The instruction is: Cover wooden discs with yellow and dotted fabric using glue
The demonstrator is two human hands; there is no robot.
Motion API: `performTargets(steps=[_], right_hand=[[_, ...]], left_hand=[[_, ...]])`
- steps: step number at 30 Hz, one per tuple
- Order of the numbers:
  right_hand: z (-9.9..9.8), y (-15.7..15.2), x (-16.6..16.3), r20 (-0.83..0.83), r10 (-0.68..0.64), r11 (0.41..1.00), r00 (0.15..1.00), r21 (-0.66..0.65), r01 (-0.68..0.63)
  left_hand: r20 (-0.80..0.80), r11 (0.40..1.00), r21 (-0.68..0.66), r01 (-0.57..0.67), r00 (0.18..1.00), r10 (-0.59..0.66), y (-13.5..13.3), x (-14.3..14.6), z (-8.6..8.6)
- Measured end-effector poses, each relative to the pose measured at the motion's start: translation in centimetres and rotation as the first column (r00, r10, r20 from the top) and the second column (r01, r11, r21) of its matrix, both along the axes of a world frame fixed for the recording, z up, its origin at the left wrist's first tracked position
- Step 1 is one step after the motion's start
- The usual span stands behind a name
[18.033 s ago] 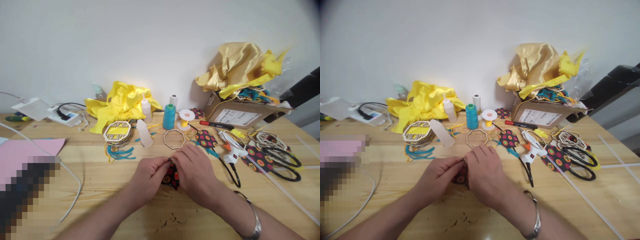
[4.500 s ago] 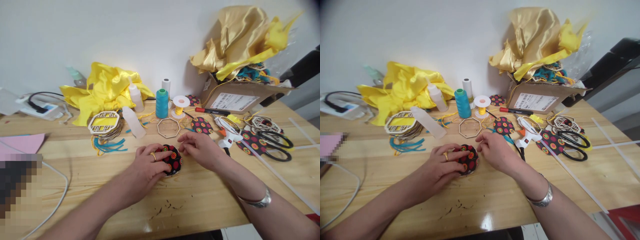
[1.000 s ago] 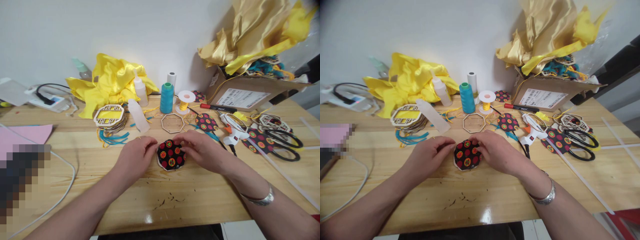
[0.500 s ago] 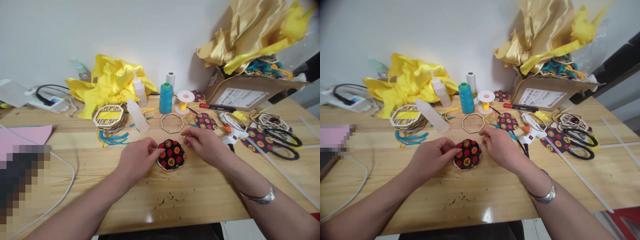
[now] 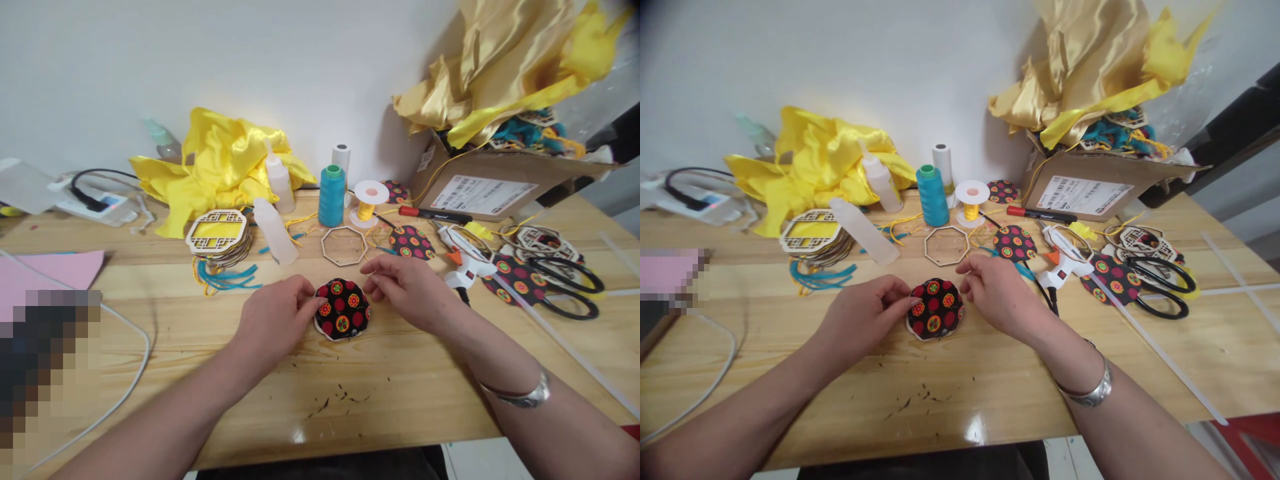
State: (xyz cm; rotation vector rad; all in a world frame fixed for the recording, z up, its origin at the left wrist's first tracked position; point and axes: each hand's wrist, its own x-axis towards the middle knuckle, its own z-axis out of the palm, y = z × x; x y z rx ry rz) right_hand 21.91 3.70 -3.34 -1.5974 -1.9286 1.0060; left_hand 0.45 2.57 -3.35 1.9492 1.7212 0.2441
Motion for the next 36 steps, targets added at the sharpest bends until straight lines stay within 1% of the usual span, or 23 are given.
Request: performTargets(steps=[8,27,32,34,36], right_hand=[[0.06,0.09,-0.04,0.025,0.008,1.000,1.000,0.023,-0.009],[0.10,0.06,-0.06,0.046,0.009,1.000,0.999,0.017,-0.009],[0.05,0.05,0.08,0.050,0.022,0.999,0.999,0.047,-0.024],[0.06,0.00,0.15,0.048,0.029,0.998,0.998,0.050,-0.031],[0.09,-0.05,0.17,0.051,0.030,0.998,0.998,0.062,-0.033]], left_hand=[[-0.012,1.000,0.014,0.015,1.000,-0.015,-0.14,0.10,0.07],[-0.017,1.000,0.019,0.019,1.000,-0.018,-0.18,0.14,0.02],[-0.020,1.000,0.020,0.020,1.000,-0.020,-0.21,0.17,0.02],[-0.009,0.999,0.028,0.032,0.999,-0.032,-0.25,0.06,-0.02],[-0.010,0.996,0.080,0.028,1.000,-0.027,-0.29,-0.10,-0.07]])
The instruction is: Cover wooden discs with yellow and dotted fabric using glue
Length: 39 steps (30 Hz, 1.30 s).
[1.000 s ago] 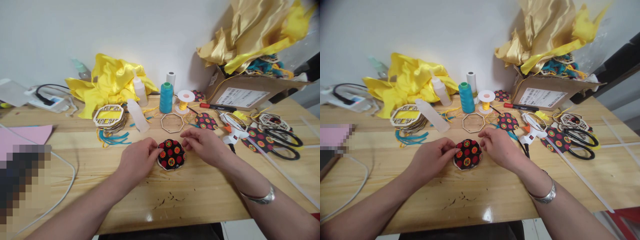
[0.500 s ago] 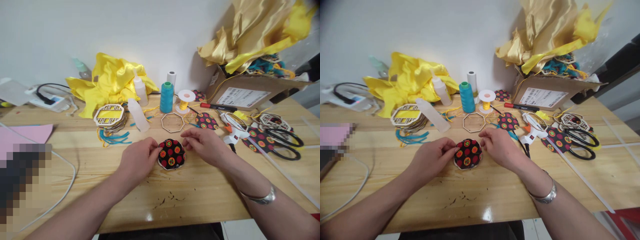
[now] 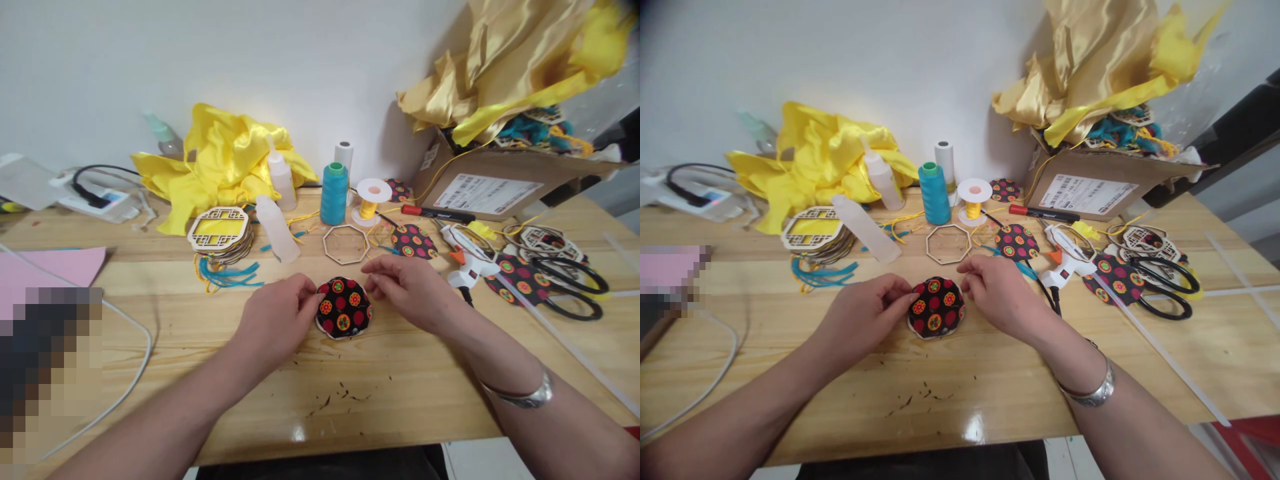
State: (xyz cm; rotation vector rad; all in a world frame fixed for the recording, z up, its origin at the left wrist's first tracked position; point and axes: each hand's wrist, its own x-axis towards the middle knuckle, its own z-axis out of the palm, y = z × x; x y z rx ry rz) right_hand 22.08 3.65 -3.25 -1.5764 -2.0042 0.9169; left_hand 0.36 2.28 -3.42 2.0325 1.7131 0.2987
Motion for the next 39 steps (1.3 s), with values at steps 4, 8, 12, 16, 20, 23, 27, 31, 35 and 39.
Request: performTargets(steps=[4,8,12,16,20,23,27,31,35,39], right_hand=[[0.0,-0.1,-0.1,-0.103,0.012,0.998,0.995,0.069,-0.005],[0.1,-0.2,-0.4,-0.275,0.133,0.991,0.952,0.048,-0.125],[0.1,-0.5,-0.7,-0.329,0.199,0.970,0.923,-0.069,-0.233],[0.7,-0.7,-0.8,-0.266,0.305,0.947,0.914,-0.013,-0.320],[1.4,-0.7,-0.6,-0.030,0.499,0.861,0.866,0.133,-0.491],[1.4,-0.6,-0.4,0.058,0.585,0.796,0.809,0.152,-0.586],[1.1,-0.6,-0.3,0.103,0.629,0.755,0.770,0.153,-0.637],[1.1,-0.7,-0.4,0.134,0.643,0.741,0.754,0.137,-0.657],[1.2,-0.7,-0.5,0.159,0.652,0.732,0.742,0.126,-0.670],[1.3,-0.6,-0.5,0.175,0.662,0.715,0.729,0.142,-0.684]], left_hand=[[0.055,0.938,0.338,0.073,0.994,-0.097,-0.1,-0.2,-0.1],[0.119,0.757,0.542,0.364,0.859,-0.498,-0.1,0.0,-0.3],[0.131,0.733,0.495,0.467,0.793,-0.594,0.0,0.1,-0.5],[0.128,0.742,0.409,0.531,0.772,-0.623,0.2,-0.1,-0.5],[0.122,0.772,0.298,0.561,0.780,-0.614,0.1,-0.2,-0.3],[0.087,0.786,0.230,0.574,0.792,-0.604,0.0,-0.3,-0.2],[0.096,0.791,0.208,0.575,0.793,-0.602,0.0,-0.2,0.0],[0.111,0.790,0.181,0.586,0.786,-0.609,0.0,-0.2,0.3],[0.069,0.800,0.150,0.581,0.801,-0.595,0.0,-0.3,0.3],[0.078,0.808,0.147,0.571,0.807,-0.585,-0.2,-0.3,0.5]])
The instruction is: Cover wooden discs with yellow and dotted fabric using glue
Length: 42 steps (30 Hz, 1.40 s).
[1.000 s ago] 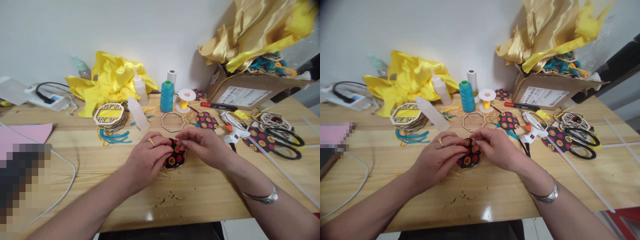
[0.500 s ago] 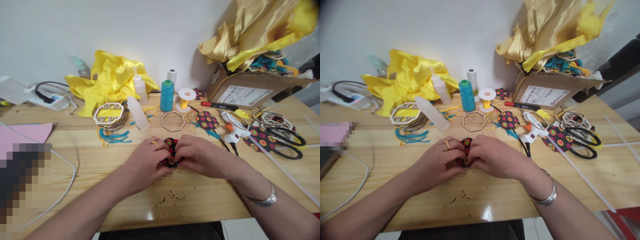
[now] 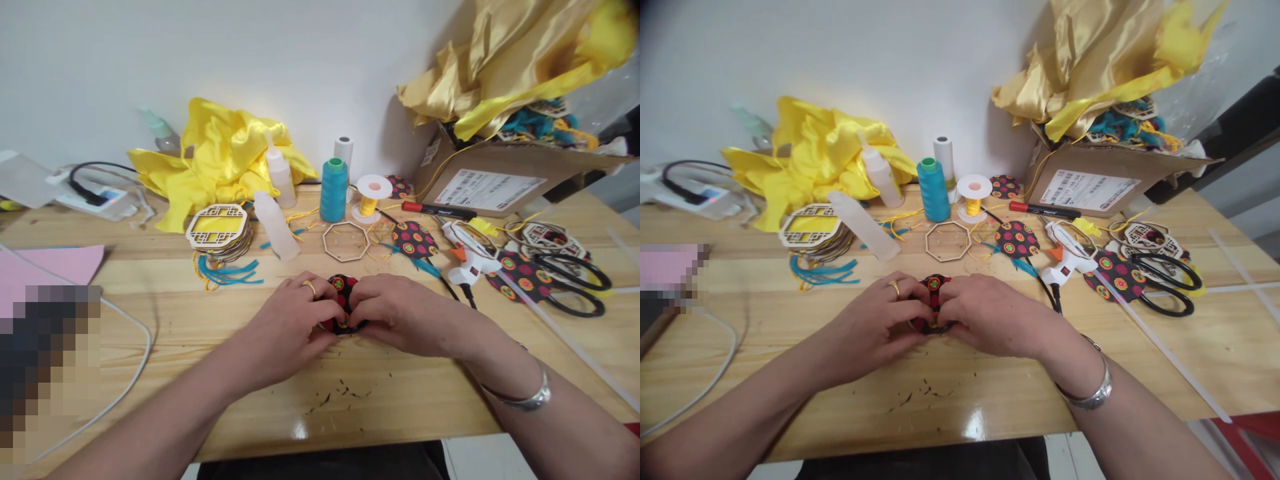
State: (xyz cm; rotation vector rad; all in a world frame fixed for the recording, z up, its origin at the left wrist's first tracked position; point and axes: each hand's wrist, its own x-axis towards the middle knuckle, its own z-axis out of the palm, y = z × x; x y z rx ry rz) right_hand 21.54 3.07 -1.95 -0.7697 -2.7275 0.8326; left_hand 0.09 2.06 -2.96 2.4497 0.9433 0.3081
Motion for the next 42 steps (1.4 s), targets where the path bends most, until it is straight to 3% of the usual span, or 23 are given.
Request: performTargets(steps=[31,34,37,39,42], right_hand=[[0.1,-0.2,0.2,-0.040,-0.020,0.999,0.999,-0.039,0.019],[-0.1,-0.2,0.1,-0.108,-0.106,0.994,0.988,-0.036,0.103],[-0.5,-0.1,0.0,-0.183,-0.279,0.959,0.942,0.001,0.284],[-0.8,0.1,0.1,-0.188,-0.349,0.933,0.918,0.027,0.360],[-1.0,0.3,0.3,-0.167,-0.347,0.931,0.923,0.058,0.360]], left_hand=[[0.024,1.000,-0.010,0.030,0.999,-0.029,0.1,-0.1,0.0],[0.033,0.999,-0.009,0.034,0.999,-0.033,0.1,-0.1,0.2],[0.094,1.000,-0.011,0.026,0.995,-0.025,0.1,-0.2,0.1],[0.173,0.999,0.008,-0.044,0.984,0.042,0.2,-0.2,0.0],[0.260,0.981,0.100,-0.167,0.956,0.137,0.3,-0.2,-0.4]])
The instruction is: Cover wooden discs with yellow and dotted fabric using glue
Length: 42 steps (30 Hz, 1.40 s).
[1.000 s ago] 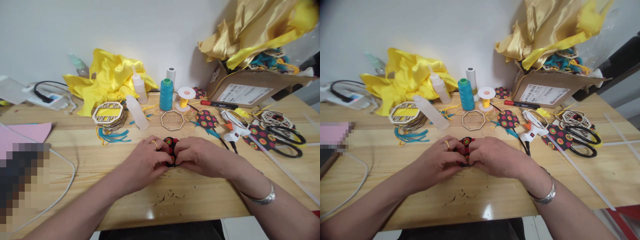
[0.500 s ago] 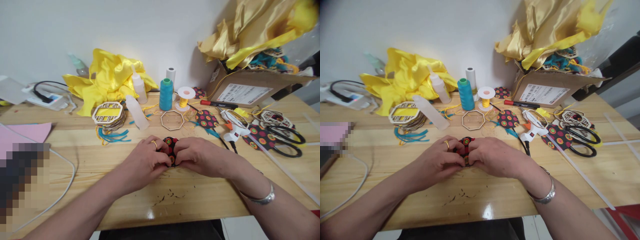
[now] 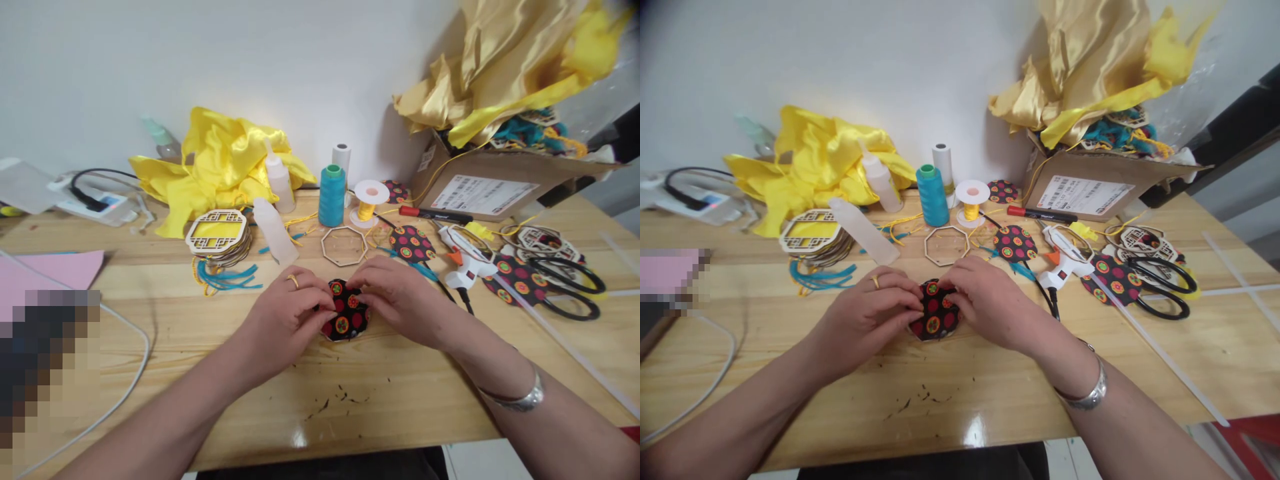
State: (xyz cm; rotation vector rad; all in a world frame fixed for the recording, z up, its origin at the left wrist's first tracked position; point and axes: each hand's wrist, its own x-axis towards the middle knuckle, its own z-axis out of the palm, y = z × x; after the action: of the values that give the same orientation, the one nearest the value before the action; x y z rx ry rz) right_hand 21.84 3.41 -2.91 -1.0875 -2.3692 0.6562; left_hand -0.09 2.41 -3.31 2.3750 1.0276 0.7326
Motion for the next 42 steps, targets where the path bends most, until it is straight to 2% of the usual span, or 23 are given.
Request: performTargets(steps=[3,10,15,24,30,34,36,39,42], right_hand=[[0.22,0.09,0.01,0.033,0.049,0.999,0.998,-0.026,-0.048],[0.37,0.02,-0.10,0.081,0.116,0.988,0.990,-0.110,-0.107],[0.06,0.10,0.11,0.071,0.131,0.978,0.989,-0.170,-0.117],[0.20,0.34,-0.10,0.093,0.113,0.980,0.989,-0.176,-0.095],[-0.03,0.12,-0.03,0.083,0.108,0.981,0.991,-0.169,-0.092],[0.04,0.17,0.16,0.050,0.127,0.981,0.991,-0.154,-0.118],[0.15,0.29,0.26,0.004,0.126,0.983,0.992,-0.135,-0.124],[0.31,0.33,0.22,-0.101,0.028,0.997,0.994,-0.063,-0.035],[0.21,0.09,-0.16,-0.175,-0.024,1.000,0.984,-0.014,0.022]], left_hand=[[-0.055,0.998,0.060,0.009,0.998,-0.006,0.06,0.09,-0.34],[-0.227,0.999,-0.026,-0.023,0.974,0.016,-0.13,0.12,-0.75],[-0.276,0.994,-0.101,-0.051,0.961,0.021,-0.09,0.20,-0.51],[-0.325,0.983,-0.157,-0.090,0.945,0.034,-0.02,0.07,-0.47],[-0.280,0.984,-0.162,-0.076,0.960,0.028,0.12,-0.04,-0.57],[-0.185,0.985,-0.168,-0.044,0.983,0.012,0.26,-0.22,-0.39],[-0.091,0.985,-0.145,-0.095,0.992,0.082,0.36,-0.40,-0.26],[0.028,0.967,-0.099,-0.234,0.971,0.238,0.52,-0.64,-0.16],[0.017,0.964,-0.020,-0.266,0.964,0.267,0.55,-0.59,-0.24]])
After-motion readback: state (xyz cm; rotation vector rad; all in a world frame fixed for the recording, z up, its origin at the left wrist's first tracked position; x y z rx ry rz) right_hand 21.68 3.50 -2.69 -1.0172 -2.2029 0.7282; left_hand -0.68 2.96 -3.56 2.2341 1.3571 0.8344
